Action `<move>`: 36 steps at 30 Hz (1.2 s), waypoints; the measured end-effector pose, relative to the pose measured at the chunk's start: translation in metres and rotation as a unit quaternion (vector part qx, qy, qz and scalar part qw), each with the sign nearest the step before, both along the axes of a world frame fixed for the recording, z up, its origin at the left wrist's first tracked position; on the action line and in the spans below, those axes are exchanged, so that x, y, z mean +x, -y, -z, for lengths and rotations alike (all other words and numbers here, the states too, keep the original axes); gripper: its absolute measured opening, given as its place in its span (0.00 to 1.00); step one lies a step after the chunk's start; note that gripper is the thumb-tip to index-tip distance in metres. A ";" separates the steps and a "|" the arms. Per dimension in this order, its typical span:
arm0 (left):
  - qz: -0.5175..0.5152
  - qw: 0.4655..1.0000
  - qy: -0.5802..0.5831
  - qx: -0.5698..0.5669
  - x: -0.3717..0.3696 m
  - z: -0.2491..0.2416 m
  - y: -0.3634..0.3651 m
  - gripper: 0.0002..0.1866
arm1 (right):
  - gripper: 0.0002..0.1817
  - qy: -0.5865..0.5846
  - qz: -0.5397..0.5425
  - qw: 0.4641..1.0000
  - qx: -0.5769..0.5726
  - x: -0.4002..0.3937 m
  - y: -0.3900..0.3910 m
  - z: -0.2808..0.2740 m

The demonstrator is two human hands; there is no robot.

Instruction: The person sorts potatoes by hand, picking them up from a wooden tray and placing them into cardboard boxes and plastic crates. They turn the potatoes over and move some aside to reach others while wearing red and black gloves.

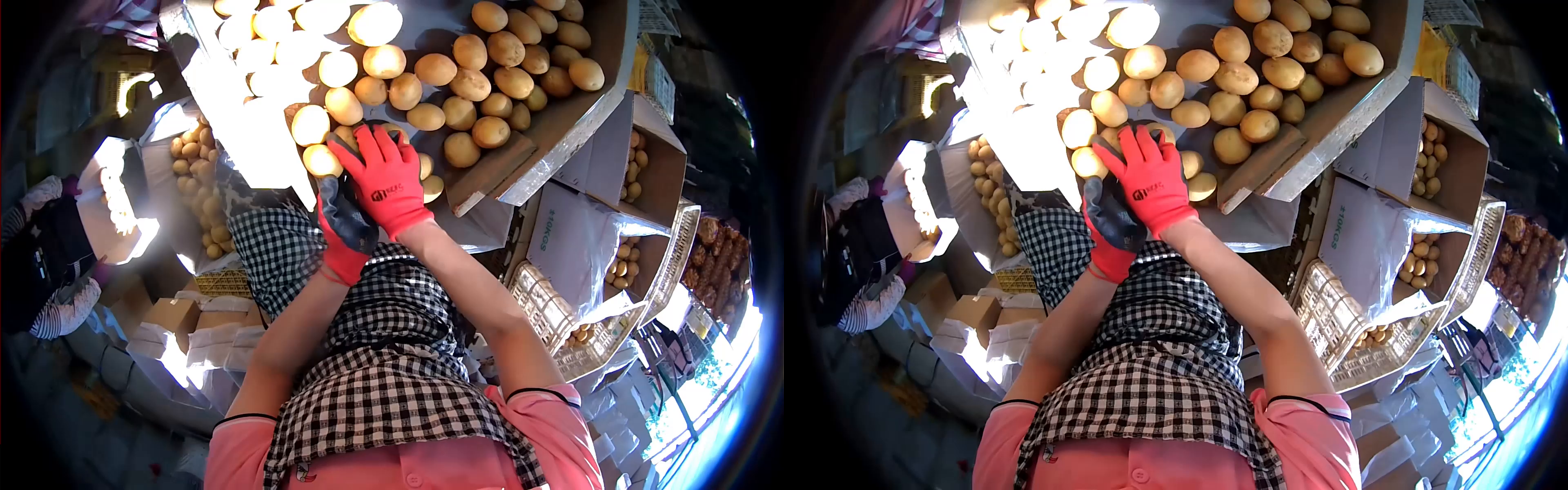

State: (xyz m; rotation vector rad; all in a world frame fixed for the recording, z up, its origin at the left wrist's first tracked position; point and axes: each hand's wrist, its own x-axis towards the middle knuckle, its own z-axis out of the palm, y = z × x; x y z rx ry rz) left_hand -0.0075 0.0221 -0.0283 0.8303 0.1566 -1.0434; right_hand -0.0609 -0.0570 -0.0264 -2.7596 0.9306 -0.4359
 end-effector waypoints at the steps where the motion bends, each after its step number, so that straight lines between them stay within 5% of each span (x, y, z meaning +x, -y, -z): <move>1: 0.004 1.000 0.004 -0.004 0.003 -0.009 0.003 0.35 | 0.28 -0.039 0.011 0.999 -0.009 0.008 0.008 -0.001; 3: 0.021 0.993 -0.071 0.097 0.004 -0.026 0.003 0.36 | 0.24 -0.072 0.022 0.993 0.096 0.025 0.017 0.001; 4: 0.050 0.986 -0.102 0.123 0.009 -0.025 0.000 0.38 | 0.26 0.030 0.037 0.993 0.110 0.024 0.019 0.003; 8: 0.073 0.980 -0.186 0.010 0.014 -0.007 -0.005 0.48 | 0.37 0.165 0.115 0.977 -0.073 -0.069 0.039 -0.067; 10: 0.064 0.969 -0.234 0.042 0.011 -0.007 0.006 0.54 | 0.39 0.050 0.365 0.899 -0.236 -0.145 0.080 -0.094; 12: 0.052 0.955 -0.284 0.065 0.006 0.000 0.008 0.56 | 0.35 -0.035 0.545 0.795 -0.265 -0.171 0.107 -0.102; 14: 0.056 0.954 -0.294 0.007 0.003 -0.013 0.016 0.55 | 0.30 0.043 0.248 0.948 -0.195 -0.106 0.108 -0.096; 16: 0.050 0.951 -0.298 0.062 0.012 -0.015 0.018 0.55 | 0.25 0.102 0.078 0.991 0.045 -0.017 0.093 -0.074; 17: 0.040 0.945 -0.304 0.112 0.015 -0.015 0.019 0.55 | 0.26 -0.089 0.113 0.985 0.097 0.012 0.082 -0.056; 22: 0.117 0.985 -0.122 0.024 0.011 -0.024 0.032 0.47 | 0.23 0.076 0.165 0.951 0.250 0.008 0.073 -0.054; 25: 0.115 0.968 -0.221 -0.016 0.016 -0.011 0.022 0.47 | 0.16 0.175 0.241 0.942 0.153 -0.044 0.071 -0.085; 26: 0.109 0.980 -0.163 -0.029 0.010 -0.002 0.018 0.47 | 0.16 0.169 0.237 0.948 0.130 -0.055 0.078 -0.093; 27: 0.080 0.965 -0.251 -0.014 0.012 -0.016 0.022 0.47 | 0.17 0.165 0.242 0.950 0.109 -0.061 0.078 -0.097; 30: 0.074 0.978 -0.195 -0.009 0.014 -0.011 0.024 0.47 | 0.34 0.026 0.123 0.949 0.291 -0.021 0.045 -0.050; 31: 0.068 0.979 -0.193 -0.015 0.015 -0.009 0.023 0.47 | 0.39 -0.050 0.126 0.961 0.241 -0.003 0.036 -0.039; 32: 0.061 0.979 -0.192 -0.021 0.015 -0.008 0.022 0.46 | 0.40 -0.015 0.146 0.970 0.192 0.012 0.029 -0.026; 33: 0.061 0.980 -0.191 -0.019 0.014 -0.011 0.024 0.46 | 0.38 -0.014 0.148 0.940 0.307 0.024 0.037 -0.036; 36: 0.048 0.992 -0.119 0.008 0.011 -0.011 0.025 0.46 | 0.38 0.029 0.171 0.930 0.324 0.022 0.040 -0.040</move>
